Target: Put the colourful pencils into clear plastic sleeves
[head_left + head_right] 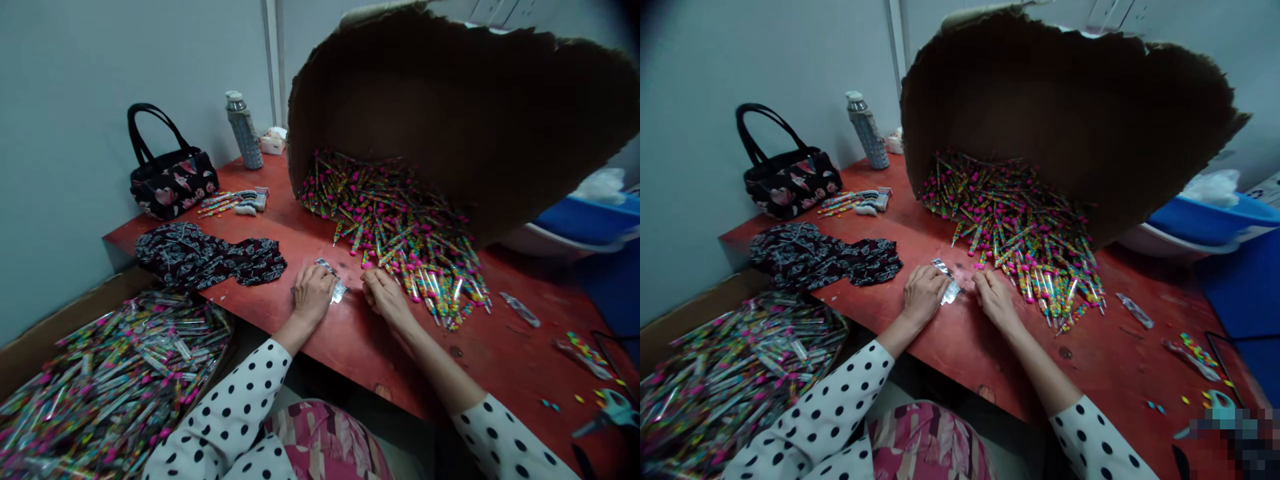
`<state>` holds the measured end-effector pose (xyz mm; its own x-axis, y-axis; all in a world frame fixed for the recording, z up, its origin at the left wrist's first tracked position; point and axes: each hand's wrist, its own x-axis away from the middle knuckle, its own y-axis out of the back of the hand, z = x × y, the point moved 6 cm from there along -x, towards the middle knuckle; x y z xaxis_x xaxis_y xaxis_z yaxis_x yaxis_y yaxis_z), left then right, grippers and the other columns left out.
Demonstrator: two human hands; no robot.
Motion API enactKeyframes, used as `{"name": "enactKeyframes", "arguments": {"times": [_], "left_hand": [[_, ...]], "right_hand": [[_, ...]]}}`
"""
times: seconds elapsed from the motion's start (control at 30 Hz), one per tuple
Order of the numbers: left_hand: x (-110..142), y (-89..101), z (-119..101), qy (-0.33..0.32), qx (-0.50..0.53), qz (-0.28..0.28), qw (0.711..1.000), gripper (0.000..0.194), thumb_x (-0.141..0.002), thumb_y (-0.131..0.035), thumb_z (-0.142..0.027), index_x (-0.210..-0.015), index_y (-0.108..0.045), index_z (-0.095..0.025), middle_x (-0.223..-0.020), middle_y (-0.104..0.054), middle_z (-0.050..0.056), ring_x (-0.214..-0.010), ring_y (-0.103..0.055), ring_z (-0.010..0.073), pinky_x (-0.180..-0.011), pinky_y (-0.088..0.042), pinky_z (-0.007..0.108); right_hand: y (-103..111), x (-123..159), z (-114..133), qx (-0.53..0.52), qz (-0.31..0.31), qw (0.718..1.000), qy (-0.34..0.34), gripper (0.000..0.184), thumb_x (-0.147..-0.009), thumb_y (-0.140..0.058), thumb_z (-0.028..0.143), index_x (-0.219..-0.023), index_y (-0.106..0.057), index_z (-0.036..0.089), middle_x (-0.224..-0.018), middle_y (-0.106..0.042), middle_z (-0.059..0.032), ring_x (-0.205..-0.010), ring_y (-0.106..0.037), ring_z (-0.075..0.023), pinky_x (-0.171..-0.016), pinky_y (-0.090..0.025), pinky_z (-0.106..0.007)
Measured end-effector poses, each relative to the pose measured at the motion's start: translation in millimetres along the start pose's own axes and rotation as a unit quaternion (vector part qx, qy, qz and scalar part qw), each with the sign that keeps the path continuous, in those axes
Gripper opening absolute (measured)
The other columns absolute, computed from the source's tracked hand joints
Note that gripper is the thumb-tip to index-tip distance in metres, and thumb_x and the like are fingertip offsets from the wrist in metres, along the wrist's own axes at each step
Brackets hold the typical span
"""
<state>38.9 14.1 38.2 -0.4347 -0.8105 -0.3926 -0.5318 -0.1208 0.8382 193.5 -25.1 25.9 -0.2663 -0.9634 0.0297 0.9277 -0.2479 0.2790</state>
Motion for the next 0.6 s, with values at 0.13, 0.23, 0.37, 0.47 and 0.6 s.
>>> {"name": "enactKeyframes", "arguments": {"times": [0.13, 0.23, 0.37, 0.47, 0.6], "left_hand": [[12.7, 18.3, -15.2, -0.092, 0.104, -0.029, 0.990, 0.021, -0.084, -0.047, -0.026, -0.096, -0.065, -0.026, -0.098, -0.064, 0.005, -0.105, -0.049, 0.0207, -0.099, -0.027, 0.042], [24.4, 24.2, -18.1, -0.063, 0.218, -0.034, 0.973, 0.021, -0.081, -0.053, -0.027, -0.098, -0.066, -0.026, -0.099, -0.064, 0.006, -0.103, -0.053, 0.0214, -0.096, -0.033, 0.040], [37.8, 11.6, -5.7, 0.136, 0.421, -0.015, 0.897, 0.030, -0.078, -0.056, -0.034, -0.104, -0.064, -0.021, -0.098, -0.065, 0.008, -0.090, -0.059, 0.0212, -0.081, -0.045, 0.033], [43.8, -9.9, -10.3, 0.225, 0.542, 0.077, 0.806, 0.029, -0.075, -0.057, -0.040, -0.079, -0.070, -0.015, -0.073, -0.066, 0.005, -0.071, -0.061, 0.0184, -0.067, -0.049, 0.029], [46.9, -23.5, -18.6, 0.331, 0.655, 0.123, 0.668, 0.028, -0.064, -0.069, -0.037, -0.071, -0.068, -0.011, -0.069, -0.066, 0.006, -0.065, -0.062, 0.0146, -0.062, -0.050, 0.025]], "right_hand": [[-25.5, -3.7, -1.2, -0.154, 0.078, 0.978, -0.119, 0.038, -0.072, -0.054, 0.057, -0.075, -0.049, 0.020, -0.049, -0.049, 0.0069, -0.031, -0.035, -0.0049, -0.027, -0.018, -0.014], [-29.7, -2.5, 8.8, -0.195, 0.092, 0.970, -0.115, 0.035, -0.061, -0.070, 0.042, -0.075, -0.046, 0.020, -0.044, -0.043, 0.0116, -0.029, -0.029, -0.0027, -0.027, -0.017, -0.013], [-24.7, 2.6, 16.1, -0.220, 0.054, 0.968, -0.104, 0.035, -0.060, -0.072, 0.032, -0.079, -0.045, 0.021, -0.045, -0.046, 0.0121, -0.029, -0.030, -0.0024, -0.026, -0.018, -0.012], [-25.5, 5.5, 17.5, -0.219, 0.058, 0.969, -0.096, 0.034, -0.061, -0.071, 0.033, -0.080, -0.045, 0.021, -0.044, -0.047, 0.0118, -0.029, -0.031, -0.0031, -0.026, -0.018, -0.013], [-22.4, 12.5, 18.0, -0.169, 0.053, 0.982, -0.059, 0.028, -0.070, -0.065, 0.039, -0.081, -0.048, 0.021, -0.046, -0.047, 0.0101, -0.030, -0.034, -0.0046, -0.028, -0.022, -0.014]]}}
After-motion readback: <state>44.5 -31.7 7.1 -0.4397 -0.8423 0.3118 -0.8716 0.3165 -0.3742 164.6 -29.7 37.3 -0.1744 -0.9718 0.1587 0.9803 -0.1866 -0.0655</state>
